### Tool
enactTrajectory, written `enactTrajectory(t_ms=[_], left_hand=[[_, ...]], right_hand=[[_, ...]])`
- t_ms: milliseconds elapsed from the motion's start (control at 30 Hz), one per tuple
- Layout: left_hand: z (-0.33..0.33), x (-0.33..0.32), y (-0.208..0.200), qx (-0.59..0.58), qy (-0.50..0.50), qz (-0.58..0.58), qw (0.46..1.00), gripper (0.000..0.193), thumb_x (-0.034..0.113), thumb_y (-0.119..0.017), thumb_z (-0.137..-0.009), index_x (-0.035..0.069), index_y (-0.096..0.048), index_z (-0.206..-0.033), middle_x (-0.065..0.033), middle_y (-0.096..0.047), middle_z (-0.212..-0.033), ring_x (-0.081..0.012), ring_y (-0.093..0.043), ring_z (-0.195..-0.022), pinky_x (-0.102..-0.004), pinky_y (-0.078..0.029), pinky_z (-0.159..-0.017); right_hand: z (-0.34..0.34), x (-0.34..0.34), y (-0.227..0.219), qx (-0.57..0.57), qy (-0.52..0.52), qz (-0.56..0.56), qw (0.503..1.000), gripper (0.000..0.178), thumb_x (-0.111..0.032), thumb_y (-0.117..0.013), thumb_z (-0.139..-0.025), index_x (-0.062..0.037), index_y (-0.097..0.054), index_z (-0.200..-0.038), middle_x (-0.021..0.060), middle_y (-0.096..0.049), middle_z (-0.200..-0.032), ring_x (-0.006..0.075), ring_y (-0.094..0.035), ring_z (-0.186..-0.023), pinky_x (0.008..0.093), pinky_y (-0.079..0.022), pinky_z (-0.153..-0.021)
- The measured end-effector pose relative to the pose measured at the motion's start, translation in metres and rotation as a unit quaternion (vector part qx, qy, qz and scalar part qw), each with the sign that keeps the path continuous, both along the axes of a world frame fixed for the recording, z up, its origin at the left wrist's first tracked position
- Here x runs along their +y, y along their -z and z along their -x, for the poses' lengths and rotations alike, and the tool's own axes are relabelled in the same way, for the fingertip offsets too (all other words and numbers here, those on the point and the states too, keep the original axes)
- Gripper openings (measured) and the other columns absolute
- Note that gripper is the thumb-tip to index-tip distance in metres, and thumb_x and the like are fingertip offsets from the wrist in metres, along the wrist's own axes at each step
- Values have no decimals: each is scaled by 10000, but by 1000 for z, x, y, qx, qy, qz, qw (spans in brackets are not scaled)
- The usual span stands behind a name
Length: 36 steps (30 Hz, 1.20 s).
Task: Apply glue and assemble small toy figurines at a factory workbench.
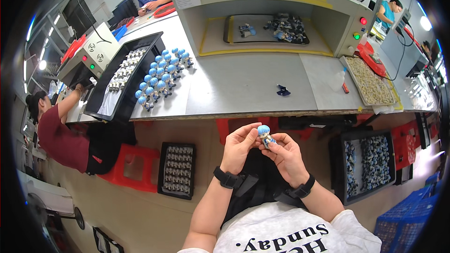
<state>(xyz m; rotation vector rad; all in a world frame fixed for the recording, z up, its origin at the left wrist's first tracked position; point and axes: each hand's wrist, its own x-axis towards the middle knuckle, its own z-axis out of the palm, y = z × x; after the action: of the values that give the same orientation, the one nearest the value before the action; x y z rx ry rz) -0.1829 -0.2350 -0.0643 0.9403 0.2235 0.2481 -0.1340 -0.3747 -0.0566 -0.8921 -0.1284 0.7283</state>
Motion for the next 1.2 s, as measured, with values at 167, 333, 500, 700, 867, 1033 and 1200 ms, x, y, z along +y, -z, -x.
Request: enactTrajectory(t_ms=[167, 333, 500, 700, 867, 1033, 1200], left_hand=[[-2, 2, 0, 5, -4, -12, 1000, 237, 123, -550, -869, 15, -576, -1079, -42, -630, -876, -68, -572, -704, -200, -490, -651], [-2, 4, 2, 5, 0, -16, 1000, 239, 121, -548, -870, 17, -577, -1083, -38, -629, -874, -60, -570, -697, -202, -497, -643], [-1, 10, 2, 14, 9, -6, 1000, 250, 102, -560, -858, 13, -570, -1091, -54, -629, -906, -70, -578, -721, -211, -503, -663], [1, 6, 3, -37, 14, -54, 998, 335, 14, -560, -827, 30, -512, -1158, -80, -601, -1001, -126, -587, -855, -241, -504, -711], [1, 4, 8, -46, 27, 38, 998, 381, -34, -549, -810, 35, -488, -1179, -105, -579, -1060, -167, -573, -933, -285, -494, -774], [-3, 5, 13, -57, 46, 105, 992, 378, -26, -560, -804, 32, -486, -1170, -99, -591, -1046, -158, -571, -935, -282, -476, -783], [0, 13, 11, -57, 53, 79, 994, 385, -38, -556, -796, 26, -483, -1169, -111, -582, -1051, -167, -575, -923, -280, -489, -773]], right_hand=[[-4, 2, 3, 23, -16, -21, 999, 192, -24, -566, -822, -1, -488, -996, 126, -595, -951, 187, -605, -866, 289, -502, -801], [-5, 2, 3, 22, -20, -26, 999, 188, -22, -562, -823, -2, -490, -995, 129, -595, -959, 189, -605, -876, 289, -503, -804], [-5, 6, 1, 21, -18, -21, 999, 187, -22, -570, -820, -1, -493, -990, 128, -596, -959, 190, -605, -879, 287, -504, -800], [-4, 8, 3, 23, -10, -24, 999, 195, -33, -585, -817, 8, -497, -986, 117, -598, -950, 178, -609, -857, 276, -506, -790], [-6, 10, 4, 8, -4, -17, 1000, 208, -38, -596, -814, 13, -500, -991, 111, -600, -945, 156, -608, -825, 268, -512, -767], [-8, 12, 5, -40, 22, 15, 999, 206, -22, -598, -809, 18, -505, -988, 114, -601, -942, 157, -612, -807, 268, -518, -749], [-6, 18, 6, -58, 20, 15, 998, 190, -10, -590, -811, 24, -506, -978, 122, -604, -929, 169, -617, -808, 272, -521, -746]])
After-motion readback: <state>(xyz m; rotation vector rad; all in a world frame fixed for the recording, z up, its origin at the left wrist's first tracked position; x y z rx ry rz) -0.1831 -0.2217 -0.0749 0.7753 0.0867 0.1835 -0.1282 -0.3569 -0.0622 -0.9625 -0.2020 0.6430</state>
